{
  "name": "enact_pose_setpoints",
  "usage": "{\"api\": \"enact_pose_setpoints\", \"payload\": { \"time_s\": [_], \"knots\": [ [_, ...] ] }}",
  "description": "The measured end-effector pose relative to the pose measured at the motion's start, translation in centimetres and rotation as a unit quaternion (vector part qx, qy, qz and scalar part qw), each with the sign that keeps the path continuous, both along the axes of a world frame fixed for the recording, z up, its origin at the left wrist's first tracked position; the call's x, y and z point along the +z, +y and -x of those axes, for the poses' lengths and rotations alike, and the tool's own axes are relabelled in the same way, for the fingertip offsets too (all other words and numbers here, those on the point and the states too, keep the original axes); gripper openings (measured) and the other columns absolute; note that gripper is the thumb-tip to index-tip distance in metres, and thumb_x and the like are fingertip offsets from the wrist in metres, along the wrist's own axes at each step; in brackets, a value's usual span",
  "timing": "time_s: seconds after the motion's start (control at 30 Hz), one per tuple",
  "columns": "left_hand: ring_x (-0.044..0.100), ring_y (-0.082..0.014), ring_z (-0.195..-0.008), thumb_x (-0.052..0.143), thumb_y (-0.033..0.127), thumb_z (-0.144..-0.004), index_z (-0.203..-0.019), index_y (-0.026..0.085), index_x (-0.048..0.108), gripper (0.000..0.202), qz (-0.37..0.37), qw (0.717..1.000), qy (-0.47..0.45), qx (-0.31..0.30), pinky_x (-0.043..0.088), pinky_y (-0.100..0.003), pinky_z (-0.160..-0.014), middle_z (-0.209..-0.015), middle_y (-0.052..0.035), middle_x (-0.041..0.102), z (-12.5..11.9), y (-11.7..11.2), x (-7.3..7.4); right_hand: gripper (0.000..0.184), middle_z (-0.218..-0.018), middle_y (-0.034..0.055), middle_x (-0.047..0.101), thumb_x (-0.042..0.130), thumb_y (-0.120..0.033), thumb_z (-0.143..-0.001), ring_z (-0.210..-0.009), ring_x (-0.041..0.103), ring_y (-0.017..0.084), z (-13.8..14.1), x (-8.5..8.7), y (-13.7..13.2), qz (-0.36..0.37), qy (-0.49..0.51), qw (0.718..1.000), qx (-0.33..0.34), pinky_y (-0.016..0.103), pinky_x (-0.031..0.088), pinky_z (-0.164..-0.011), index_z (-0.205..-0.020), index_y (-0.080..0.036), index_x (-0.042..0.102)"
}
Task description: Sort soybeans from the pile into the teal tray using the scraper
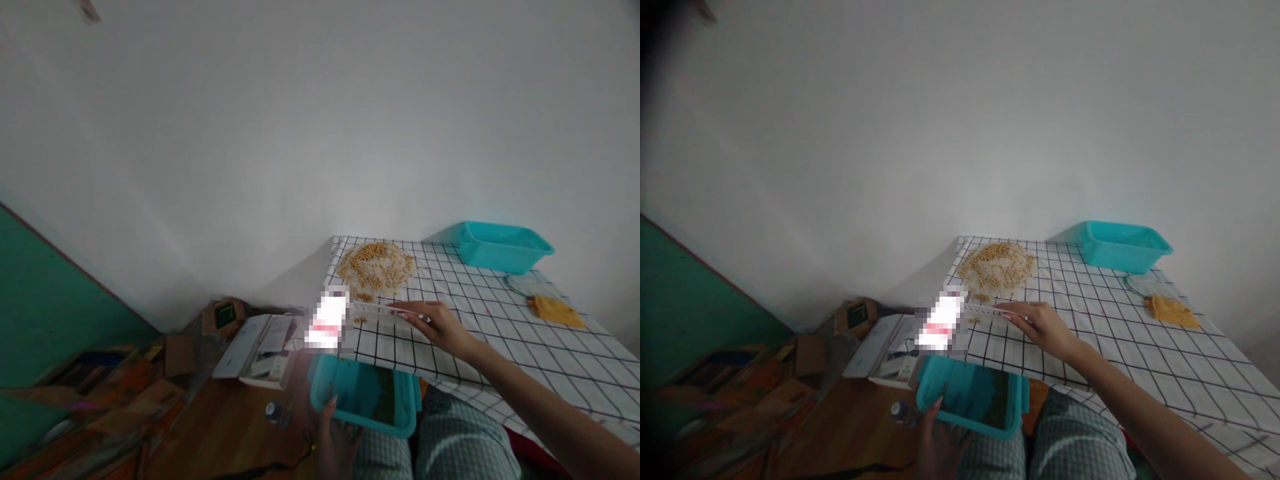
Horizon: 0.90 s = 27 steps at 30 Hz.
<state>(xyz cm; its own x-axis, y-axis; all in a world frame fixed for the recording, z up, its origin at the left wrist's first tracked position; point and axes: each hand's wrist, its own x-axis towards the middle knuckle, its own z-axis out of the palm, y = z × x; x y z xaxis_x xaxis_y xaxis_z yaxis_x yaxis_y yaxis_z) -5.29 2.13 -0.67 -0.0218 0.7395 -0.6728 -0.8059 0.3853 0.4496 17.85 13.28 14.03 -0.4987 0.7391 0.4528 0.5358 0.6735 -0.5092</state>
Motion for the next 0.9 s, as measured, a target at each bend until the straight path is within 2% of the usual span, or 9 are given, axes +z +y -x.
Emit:
{"api": "enact_pose_setpoints", "payload": {
  "time_s": [0.1, 0.27, 0.43, 0.63, 0.9],
  "knots": [
    [0.062, -0.0245, -0.093, 0.061, 0.038, -0.071, -0.124, 0.035, 0.043, 0.056, -0.003, 1.000, 0.010, 0.005, 0.048, -0.037, -0.074, -0.115, -0.0039, 0.059, 0.0, 0.0, -0.1, 0.031, -0.114, -0.0008, 0.066, 0.043, -0.029, -0.093, -0.096, 0.065, 0.015, 0.1, 0.0, 0.1, 0.002, -0.002, 1.000, 0.003, 0.028, 0.052, -0.081, -0.120, -0.029, 0.057],
    [0.060, -0.0248, -0.099, 0.059, 0.038, -0.073, -0.125, 0.033, 0.041, 0.055, -0.004, 1.000, 0.005, 0.005, 0.048, -0.036, -0.075, -0.124, -0.0048, 0.053, 0.0, 0.0, -0.2, 0.032, -0.115, -0.0012, 0.065, 0.043, -0.029, -0.093, -0.098, 0.064, 0.015, 0.2, 0.0, 0.1, 0.005, -0.003, 1.000, 0.015, 0.028, 0.050, -0.083, -0.121, -0.030, 0.056],
    [0.061, -0.0254, -0.096, 0.059, 0.036, -0.073, -0.124, 0.034, 0.042, 0.053, -0.008, 1.000, -0.001, 0.003, 0.048, -0.037, -0.072, -0.115, -0.0049, 0.059, 0.1, 0.1, -0.3, 0.032, -0.113, -0.0014, 0.066, 0.043, -0.028, -0.093, -0.097, 0.064, 0.014, 0.3, 0.1, -0.2, 0.004, -0.004, 1.000, 0.025, 0.026, 0.050, -0.082, -0.122, -0.030, 0.056],
    [0.062, -0.0250, -0.094, 0.061, 0.036, -0.072, -0.120, 0.033, 0.047, 0.050, -0.004, 1.000, -0.007, 0.019, 0.048, -0.038, -0.075, -0.112, -0.0039, 0.061, 0.2, 0.1, -0.7, 0.033, -0.112, 0.0014, 0.066, 0.042, -0.029, -0.093, -0.096, 0.064, 0.014, 0.1, -0.1, -0.5, 0.014, -0.008, 0.999, 0.037, 0.026, 0.050, -0.081, -0.123, -0.028, 0.055],
    [0.061, -0.0259, -0.098, 0.061, 0.040, -0.071, -0.122, 0.032, 0.044, 0.055, 0.011, 1.000, -0.012, -0.005, 0.048, -0.038, -0.077, -0.115, -0.0048, 0.060, 0.4, 0.3, -0.9, 0.032, -0.114, 0.0026, 0.065, 0.044, -0.025, -0.093, -0.100, 0.062, 0.015, -0.2, -0.3, -1.1, 0.018, 0.003, 0.997, 0.074, 0.027, 0.050, -0.082, -0.122, -0.026, 0.055]
  ]
}}
